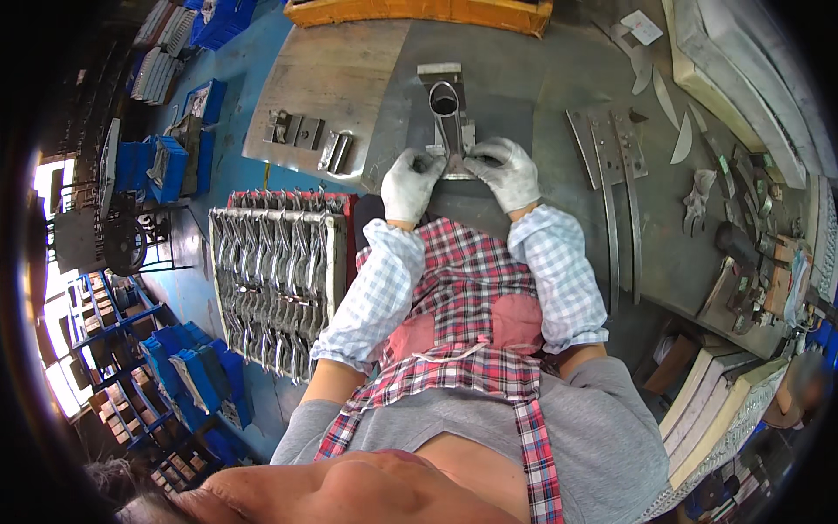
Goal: Taking metal brackets from a rack and placing them into a fabrication jig for alignment or assembly.
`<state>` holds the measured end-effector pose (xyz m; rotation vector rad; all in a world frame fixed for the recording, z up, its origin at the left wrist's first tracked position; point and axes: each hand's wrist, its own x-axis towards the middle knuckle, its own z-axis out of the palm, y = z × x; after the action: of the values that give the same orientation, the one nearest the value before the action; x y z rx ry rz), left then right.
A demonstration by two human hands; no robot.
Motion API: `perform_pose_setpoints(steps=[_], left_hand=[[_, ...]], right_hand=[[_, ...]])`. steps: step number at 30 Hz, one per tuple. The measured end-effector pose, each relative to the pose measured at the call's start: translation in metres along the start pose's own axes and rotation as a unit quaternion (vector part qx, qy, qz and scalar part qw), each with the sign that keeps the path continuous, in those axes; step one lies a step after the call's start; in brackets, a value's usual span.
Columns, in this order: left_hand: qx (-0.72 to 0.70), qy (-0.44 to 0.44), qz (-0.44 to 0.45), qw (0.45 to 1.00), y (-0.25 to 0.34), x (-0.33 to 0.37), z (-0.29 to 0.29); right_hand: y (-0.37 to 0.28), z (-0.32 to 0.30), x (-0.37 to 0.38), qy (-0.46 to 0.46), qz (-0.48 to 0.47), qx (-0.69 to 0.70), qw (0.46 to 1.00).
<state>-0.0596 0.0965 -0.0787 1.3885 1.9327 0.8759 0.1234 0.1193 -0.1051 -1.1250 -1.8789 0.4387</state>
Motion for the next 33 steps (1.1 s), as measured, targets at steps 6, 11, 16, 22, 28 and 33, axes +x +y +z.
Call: perform_pose_setpoints(steps=[6, 11, 16, 22, 28, 33], left_hand=[[-0.043, -0.007, -0.016, 0.999, 0.0, 0.003, -0.007], [0.034, -0.002, 0.029, 0.999, -0.015, -0.011, -0.028], [-0.424, -0.19, -0.062, 0.883, -0.049, -0.031, -0.068], [-0.095, -0.087, -0.227, 0.965, -0.154, -0.152, -0.22], [-0.046, 0.262, -0.227, 0.937, -0.366, -0.219, -0.373], [0.214, 0.226, -0.33, 0.891, -0.465, -0.232, -0.399]], right_hand=[[-0.014, 0.003, 0.007, 0.015, 0.101, 0.049, 0.994], [-0.067, 0.001, 0.028, -0.039, 0.226, 0.182, 0.956], [-0.101, 0.041, 0.023, -0.153, -0.09, 0.072, 0.982], [-0.188, 0.102, -0.007, -0.318, -0.19, 0.102, 0.923], [-0.126, 0.101, -0.011, -0.374, -0.085, -0.02, 0.923], [-0.153, 0.104, -0.022, -0.421, -0.1, -0.046, 0.9]])
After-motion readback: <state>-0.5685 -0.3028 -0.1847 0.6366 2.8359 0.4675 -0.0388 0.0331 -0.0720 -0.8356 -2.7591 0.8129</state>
